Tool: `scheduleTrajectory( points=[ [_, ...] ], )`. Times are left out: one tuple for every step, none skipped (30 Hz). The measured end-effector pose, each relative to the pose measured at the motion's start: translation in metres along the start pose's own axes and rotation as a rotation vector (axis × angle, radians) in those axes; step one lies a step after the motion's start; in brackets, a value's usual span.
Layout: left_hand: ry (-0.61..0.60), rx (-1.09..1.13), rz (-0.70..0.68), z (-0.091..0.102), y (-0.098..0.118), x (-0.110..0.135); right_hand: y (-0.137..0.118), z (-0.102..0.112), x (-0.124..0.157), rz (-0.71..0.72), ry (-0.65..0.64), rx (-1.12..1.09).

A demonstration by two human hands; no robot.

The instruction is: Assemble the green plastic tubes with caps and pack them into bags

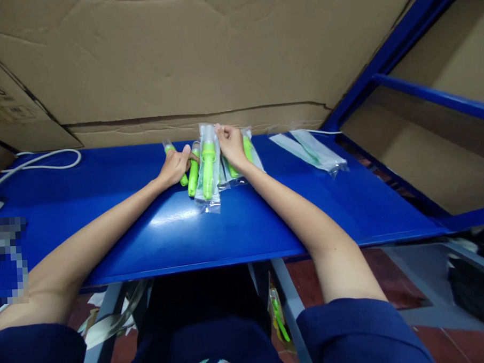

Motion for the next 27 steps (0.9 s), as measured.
scheduleTrajectory(
  points=[
    [0.014,-0.017,-0.004,0.001,0.001,0.0,0.004,0.001,-0.001,-0.008,-0.003,0.003],
    [0.029,-0.042,-0.012,0.003,0.001,-0.001,0.007,0.001,-0.002,-0.022,-0.011,0.004],
    [0.041,-0.069,-0.02,0.005,0.001,-0.001,0.011,0.0,-0.003,-0.04,-0.024,0.005],
    [0.055,-0.085,-0.019,0.007,0.0,-0.002,0.013,-0.002,-0.003,-0.059,-0.043,0.003],
    [0.065,-0.097,-0.017,0.009,-0.002,-0.003,0.015,-0.004,-0.003,-0.078,-0.066,-0.001],
    [0.07,-0.107,-0.017,0.012,-0.004,-0.003,0.015,-0.007,-0.004,-0.096,-0.092,-0.002],
    [0.072,-0.117,-0.015,0.015,-0.005,-0.004,0.015,-0.01,-0.005,-0.113,-0.119,0.002],
    [0.074,-0.129,-0.011,0.018,-0.007,-0.004,0.013,-0.014,-0.007,-0.129,-0.143,0.016],
    [0.074,-0.144,-0.004,0.021,-0.008,-0.005,0.011,-0.018,-0.009,-0.144,-0.164,0.041],
    [0.074,-0.164,0.005,0.024,-0.009,-0.005,0.008,-0.022,-0.012,-0.156,-0.182,0.077],
    [0.073,-0.189,0.016,0.027,-0.01,-0.005,0.006,-0.027,-0.016,-0.166,-0.199,0.121],
    [0.073,-0.215,0.026,0.029,-0.01,-0.006,0.003,-0.032,-0.019,-0.175,-0.216,0.169],
    [0.073,-0.241,0.037,0.032,-0.01,-0.006,0.0,-0.037,-0.022,-0.183,-0.232,0.216],
    [0.073,-0.263,0.046,0.034,-0.01,-0.006,-0.002,-0.043,-0.025,-0.191,-0.247,0.258],
    [0.075,-0.281,0.053,0.035,-0.01,-0.006,-0.003,-0.049,-0.027,-0.199,-0.261,0.294],
    [0.075,-0.293,0.056,0.036,-0.01,-0.006,-0.004,-0.054,-0.029,-0.208,-0.273,0.326],
    [0.074,-0.3,0.055,0.036,-0.011,-0.006,-0.004,-0.059,-0.029,-0.217,-0.285,0.356],
    [0.073,-0.303,0.05,0.035,-0.011,-0.006,-0.004,-0.064,-0.028,-0.22,-0.293,0.389],
    [0.072,-0.305,0.044,0.034,-0.012,-0.006,-0.004,-0.068,-0.027,-0.218,-0.302,0.423],
    [0.073,-0.304,0.038,0.034,-0.013,-0.007,-0.003,-0.072,-0.026,-0.217,-0.308,0.457],
    [0.078,-0.301,0.033,0.033,-0.014,-0.007,-0.003,-0.075,-0.025,-0.221,-0.314,0.482],
    [0.085,-0.294,0.03,0.033,-0.016,-0.008,-0.004,-0.077,-0.023,-0.23,-0.317,0.496],
    [0.094,-0.285,0.027,0.032,-0.018,-0.008,-0.006,-0.078,-0.023,-0.24,-0.32,0.498],
    [0.103,-0.272,0.021,0.032,-0.02,-0.008,-0.009,-0.079,-0.024,-0.248,-0.321,0.494],
    [0.111,-0.258,0.016,0.032,-0.021,-0.009,-0.013,-0.079,-0.027,-0.25,-0.319,0.491],
    [0.117,-0.245,0.009,0.032,-0.022,-0.009,-0.019,-0.077,-0.032,-0.24,-0.313,0.492],
    [0.122,-0.233,0.003,0.032,-0.023,-0.009,-0.026,-0.074,-0.038,-0.218,-0.309,0.501]
  ],
)
Point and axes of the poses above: each hand's wrist, its own x-axis away from the middle knuckle, its own z-axis out of the back of the hand, y = z × x, the point moved 9 cm from there along -x, towards the middle knuckle, and after that the axes turned 14 degrees about y, right-handed, at the moved point
